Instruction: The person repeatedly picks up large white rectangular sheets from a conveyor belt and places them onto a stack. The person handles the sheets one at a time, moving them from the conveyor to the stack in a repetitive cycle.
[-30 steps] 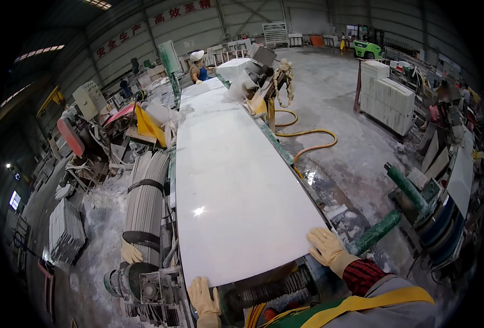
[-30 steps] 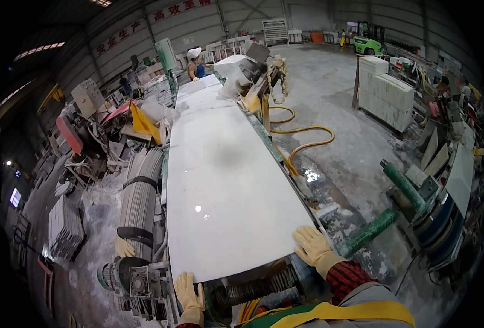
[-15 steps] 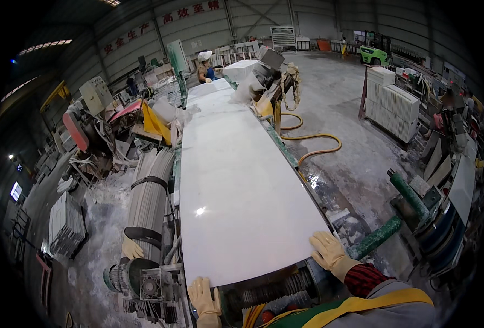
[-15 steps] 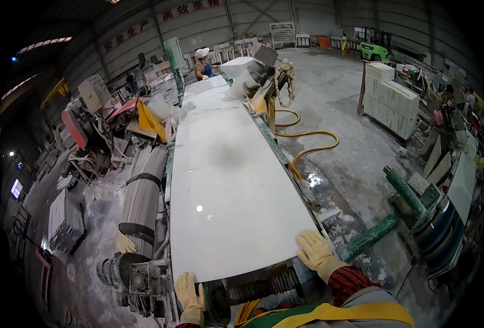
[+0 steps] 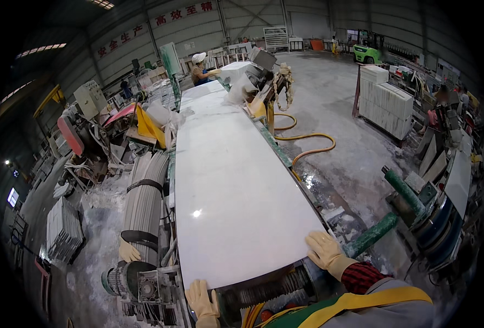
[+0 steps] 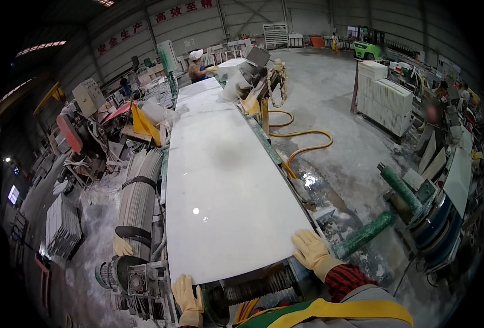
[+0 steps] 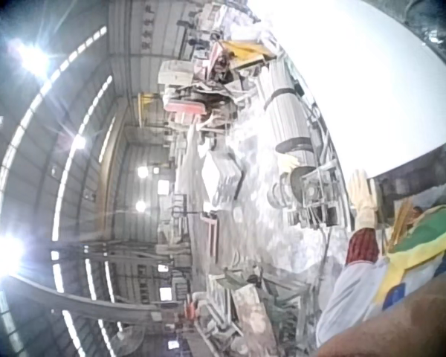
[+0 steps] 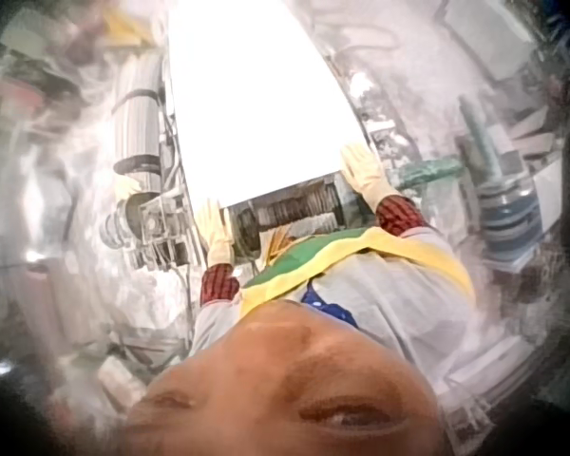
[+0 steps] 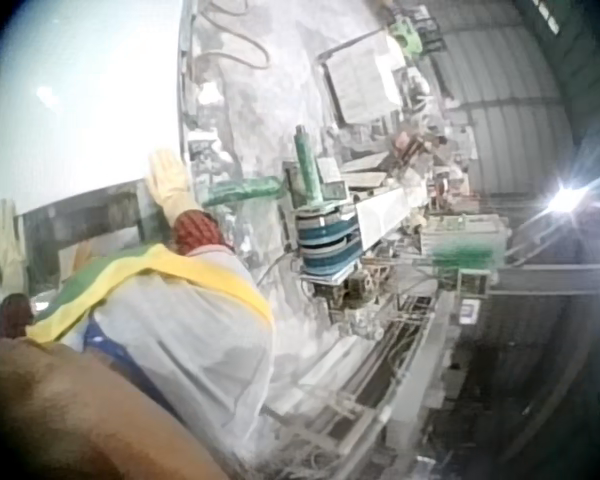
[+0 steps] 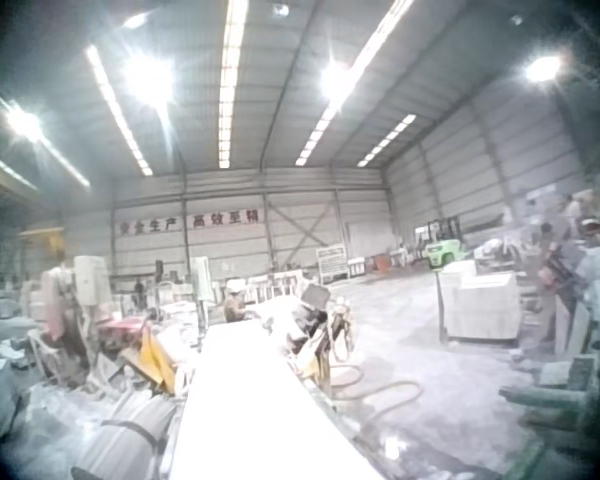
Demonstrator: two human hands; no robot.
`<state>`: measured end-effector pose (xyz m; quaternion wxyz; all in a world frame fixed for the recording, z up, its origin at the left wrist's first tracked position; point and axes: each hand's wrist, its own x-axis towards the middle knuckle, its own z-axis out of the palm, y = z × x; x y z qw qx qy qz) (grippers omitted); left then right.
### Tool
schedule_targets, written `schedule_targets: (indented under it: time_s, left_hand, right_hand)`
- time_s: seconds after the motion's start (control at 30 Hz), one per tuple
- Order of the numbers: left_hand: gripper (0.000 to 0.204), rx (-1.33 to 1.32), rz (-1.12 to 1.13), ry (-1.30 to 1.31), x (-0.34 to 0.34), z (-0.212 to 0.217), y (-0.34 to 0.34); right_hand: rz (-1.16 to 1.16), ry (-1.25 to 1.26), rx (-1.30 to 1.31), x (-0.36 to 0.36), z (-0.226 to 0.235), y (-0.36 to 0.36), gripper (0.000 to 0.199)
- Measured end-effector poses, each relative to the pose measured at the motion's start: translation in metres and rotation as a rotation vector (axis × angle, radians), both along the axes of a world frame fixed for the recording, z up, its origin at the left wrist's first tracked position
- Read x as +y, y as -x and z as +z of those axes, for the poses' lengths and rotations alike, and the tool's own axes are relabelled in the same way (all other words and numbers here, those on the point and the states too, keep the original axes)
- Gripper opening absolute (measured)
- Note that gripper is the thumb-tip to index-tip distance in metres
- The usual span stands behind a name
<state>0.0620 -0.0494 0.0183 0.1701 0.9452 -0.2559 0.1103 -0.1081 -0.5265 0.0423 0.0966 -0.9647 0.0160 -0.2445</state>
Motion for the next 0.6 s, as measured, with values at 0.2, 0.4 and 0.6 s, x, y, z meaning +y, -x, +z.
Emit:
schedule_targets:
  time_s: [0.2,0.4,0.6]
  left_hand:
    - [0.044,-0.061,-0.07,0.073,0.021,-0.022,-0.023]
    - [0.048,0.003,-0.137,0.058,0.035,-0.03,-0.078]
    - [0.049,-0.138,-0.076,-0.14,0.014,-0.033,-0.079]
  right_hand:
    - [0.014,-0.001,-0.033,-0.001,-0.006,0.001,0.052]
    - [0.014,-0.019,-0.06,0.0,-0.011,0.002,0.052]
    - [-0.004,-0.034,-0.062,-0.004,-0.024,0.009,0.054]
